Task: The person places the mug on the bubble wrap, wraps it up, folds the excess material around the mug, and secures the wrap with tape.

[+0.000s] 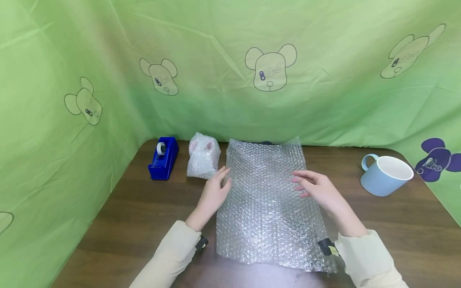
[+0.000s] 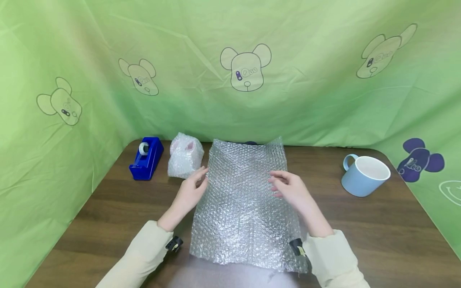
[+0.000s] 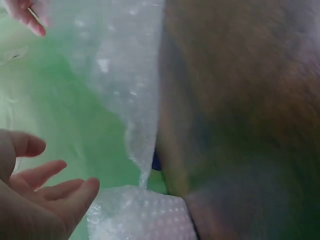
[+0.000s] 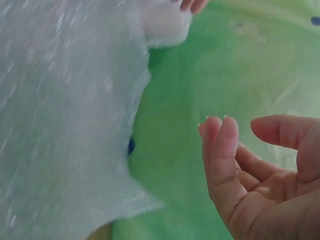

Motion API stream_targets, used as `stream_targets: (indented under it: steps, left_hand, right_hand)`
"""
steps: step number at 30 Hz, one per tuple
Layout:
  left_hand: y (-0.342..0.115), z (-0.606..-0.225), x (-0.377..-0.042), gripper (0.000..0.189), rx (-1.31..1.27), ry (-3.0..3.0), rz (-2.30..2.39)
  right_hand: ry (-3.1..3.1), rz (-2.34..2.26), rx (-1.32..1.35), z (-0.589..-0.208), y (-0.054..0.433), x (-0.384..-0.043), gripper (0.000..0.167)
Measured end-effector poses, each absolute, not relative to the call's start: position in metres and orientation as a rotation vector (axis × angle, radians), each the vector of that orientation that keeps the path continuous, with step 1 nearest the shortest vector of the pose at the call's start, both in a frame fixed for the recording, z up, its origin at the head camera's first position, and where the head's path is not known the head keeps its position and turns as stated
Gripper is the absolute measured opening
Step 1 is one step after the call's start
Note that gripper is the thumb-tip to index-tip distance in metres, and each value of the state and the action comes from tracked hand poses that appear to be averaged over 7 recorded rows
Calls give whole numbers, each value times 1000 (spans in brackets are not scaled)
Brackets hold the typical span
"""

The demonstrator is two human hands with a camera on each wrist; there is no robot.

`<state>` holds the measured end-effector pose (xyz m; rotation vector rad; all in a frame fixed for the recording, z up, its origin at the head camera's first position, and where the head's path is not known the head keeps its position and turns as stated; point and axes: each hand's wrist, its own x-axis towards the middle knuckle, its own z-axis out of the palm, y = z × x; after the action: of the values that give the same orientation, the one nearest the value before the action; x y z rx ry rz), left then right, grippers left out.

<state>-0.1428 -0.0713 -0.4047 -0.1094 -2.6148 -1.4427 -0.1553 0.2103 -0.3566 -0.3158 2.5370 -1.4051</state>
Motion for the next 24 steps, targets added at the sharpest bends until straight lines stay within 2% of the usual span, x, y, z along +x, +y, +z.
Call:
stream_targets:
  steps: [10,18,24]
  left_hand:
    - [-65,-411,-137,49,-231,-2751,-1391]
    - [-65,-422,-143,56,-131,-2801,-1551]
    - [-63,-425,-143,61,-46,-2847,-1566]
  right_hand:
    - [2683,-1129,-167,-376,244,-156,49]
    - [2579,-905,-215,-394,261,-153,73]
    - [2472,-972,-182,-401,263,-148,72]
